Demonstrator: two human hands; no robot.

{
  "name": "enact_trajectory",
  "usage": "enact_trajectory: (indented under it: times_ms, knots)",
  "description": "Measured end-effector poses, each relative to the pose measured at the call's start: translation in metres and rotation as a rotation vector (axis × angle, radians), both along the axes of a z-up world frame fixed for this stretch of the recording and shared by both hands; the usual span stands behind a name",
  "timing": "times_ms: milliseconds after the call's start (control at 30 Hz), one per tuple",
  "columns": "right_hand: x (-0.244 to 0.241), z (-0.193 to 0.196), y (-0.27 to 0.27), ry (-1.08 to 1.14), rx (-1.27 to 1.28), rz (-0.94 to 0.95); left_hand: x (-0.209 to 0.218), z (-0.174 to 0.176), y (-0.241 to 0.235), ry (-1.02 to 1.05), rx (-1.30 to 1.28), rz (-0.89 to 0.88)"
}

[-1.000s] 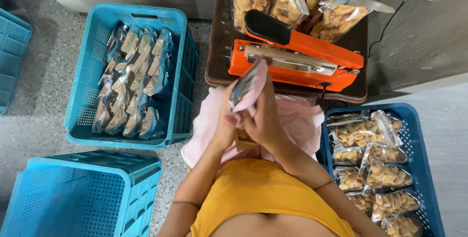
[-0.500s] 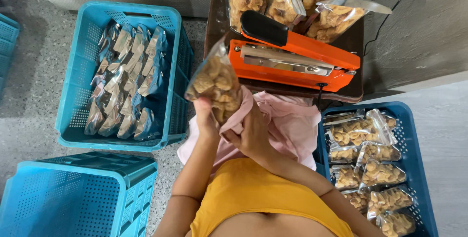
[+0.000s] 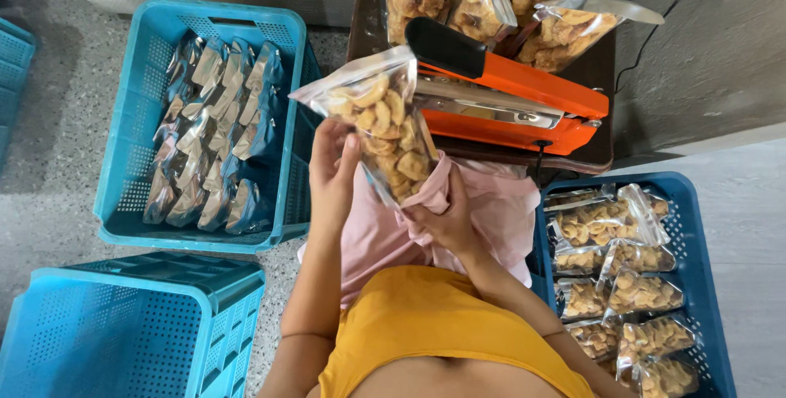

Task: The person sits on the floor and repeatedly picks up clear plastic bags filled with snacks from a blue basket. They wipe the bags with a pink cloth and then place them on a table next to an orange heat sealer.

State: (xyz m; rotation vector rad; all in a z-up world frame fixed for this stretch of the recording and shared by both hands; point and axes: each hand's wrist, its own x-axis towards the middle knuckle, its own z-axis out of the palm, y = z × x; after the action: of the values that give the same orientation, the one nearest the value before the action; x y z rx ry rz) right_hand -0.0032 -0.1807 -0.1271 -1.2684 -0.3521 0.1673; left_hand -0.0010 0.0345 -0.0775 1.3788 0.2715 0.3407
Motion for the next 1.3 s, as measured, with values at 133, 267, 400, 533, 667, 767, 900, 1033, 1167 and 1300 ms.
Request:
enact_trajectory:
  times_ms: [133, 267, 400, 533, 667, 767, 900, 1033, 1167, 1300]
  knots:
    - [0.007, 0.037, 0.006, -0.270, -0.278, 0.014, -0.020, 0.028, 0.004, -0.006, 0.107, -0.173]
    - [0.009, 0.010, 0.008, -0.099, -0.175, 0.089, -0.021, 0.034, 0.011, -0.084, 0.089, -0.037]
    - [0.026, -0.047, 0.007, 0.283, -0.109, -0.008, 0.008, 0.040, 0.040, -0.302, 0.316, 0.247]
    - [0.028, -0.056, -0.001, 0.227, 0.263, 0.163, 0.082, 0.051, 0.050, -0.323, 0.352, 0.253]
    - [0.030, -0.039, -0.005, 0.430, 0.488, 0.253, 0.133, 0.050, 0.032, -0.258, 0.417, 0.136]
    - [0.028, -0.040, -0.012, 0.558, 0.588, 0.209, 0.155, 0.042, 0.014, -0.364, 0.815, 0.200]
    - [0.025, -0.050, -0.026, 0.595, 0.744, 0.221, 0.170, 0.040, -0.001, -0.266, 0.793, 0.134]
    - [0.022, -0.043, -0.048, 0.466, 0.706, 0.120, 0.180, 0.042, -0.010, -0.201, 0.808, 0.140]
    - [0.024, -0.028, -0.064, 0.337, 0.542, 0.032, 0.185, 0.035, -0.009, -0.291, 0.791, 0.108]
    - [0.027, -0.015, -0.067, 0.264, 0.364, -0.034, 0.172, 0.013, 0.018, -0.453, 0.597, -0.002]
